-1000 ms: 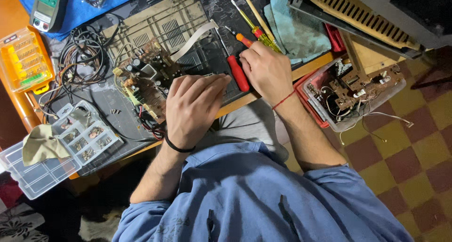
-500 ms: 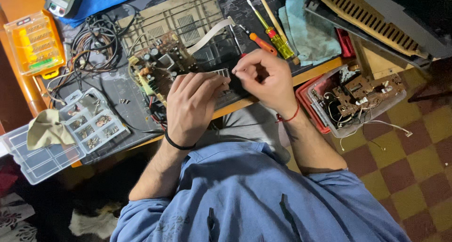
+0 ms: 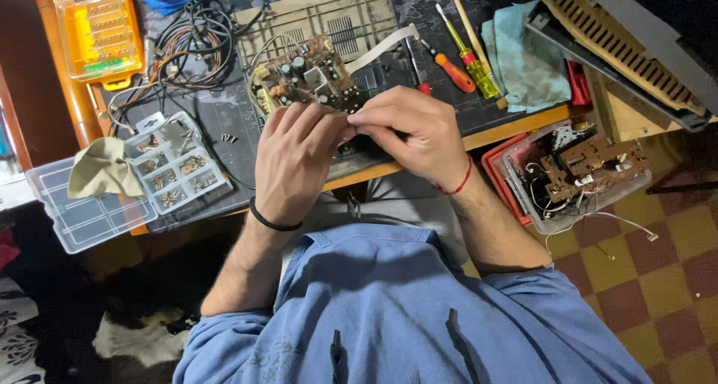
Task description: The person uses a screwdriver to remove screws from a metal heatsink on a circuit board, detaches the heatsink, and then manipulates wires and connectors on the board within an electronic housing.
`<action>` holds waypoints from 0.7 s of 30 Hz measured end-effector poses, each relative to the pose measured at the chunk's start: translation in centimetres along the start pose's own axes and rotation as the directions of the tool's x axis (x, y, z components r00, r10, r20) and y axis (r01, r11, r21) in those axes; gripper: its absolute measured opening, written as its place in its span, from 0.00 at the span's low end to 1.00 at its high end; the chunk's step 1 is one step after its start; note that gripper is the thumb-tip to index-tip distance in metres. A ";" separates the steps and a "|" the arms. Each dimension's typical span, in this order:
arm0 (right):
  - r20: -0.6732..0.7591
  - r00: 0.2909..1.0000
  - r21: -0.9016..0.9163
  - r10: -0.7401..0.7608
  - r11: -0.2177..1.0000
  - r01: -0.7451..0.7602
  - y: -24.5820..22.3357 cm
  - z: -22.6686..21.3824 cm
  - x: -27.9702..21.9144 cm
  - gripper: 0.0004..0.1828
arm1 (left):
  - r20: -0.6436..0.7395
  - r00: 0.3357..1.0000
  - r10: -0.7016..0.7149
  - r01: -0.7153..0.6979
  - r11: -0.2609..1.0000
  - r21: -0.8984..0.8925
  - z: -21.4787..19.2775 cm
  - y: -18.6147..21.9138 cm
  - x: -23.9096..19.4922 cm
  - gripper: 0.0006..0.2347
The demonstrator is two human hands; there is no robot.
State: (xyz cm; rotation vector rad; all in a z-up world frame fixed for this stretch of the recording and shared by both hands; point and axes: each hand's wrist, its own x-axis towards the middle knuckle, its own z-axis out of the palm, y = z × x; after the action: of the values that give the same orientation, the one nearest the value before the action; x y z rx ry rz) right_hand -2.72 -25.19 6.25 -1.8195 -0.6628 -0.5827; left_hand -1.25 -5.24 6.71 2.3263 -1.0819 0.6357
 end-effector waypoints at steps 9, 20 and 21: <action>0.051 0.983 0.104 0.176 0.978 -0.180 0.4 0.8 0.0 0.04 | -0.007 0.999 0.034 -0.034 0.999 -0.005 -1.2 -0.8 -0.6 0.05; 0.060 0.889 0.472 0.454 0.772 -0.426 2.1 2.5 -1.3 0.05 | -0.211 0.971 -0.113 0.078 0.983 -0.165 -1.5 -0.8 -0.6 0.06; 0.074 0.882 0.499 0.465 0.749 -0.436 2.3 2.6 -1.5 0.05 | -0.221 0.969 -0.110 0.067 0.979 -0.193 -1.3 -0.8 -0.4 0.06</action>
State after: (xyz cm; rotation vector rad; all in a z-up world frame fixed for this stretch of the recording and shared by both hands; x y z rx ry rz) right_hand -2.00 -23.66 2.88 -1.3816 -0.2716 -0.1069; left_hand -1.15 -3.74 7.28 2.0709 -0.8851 0.7197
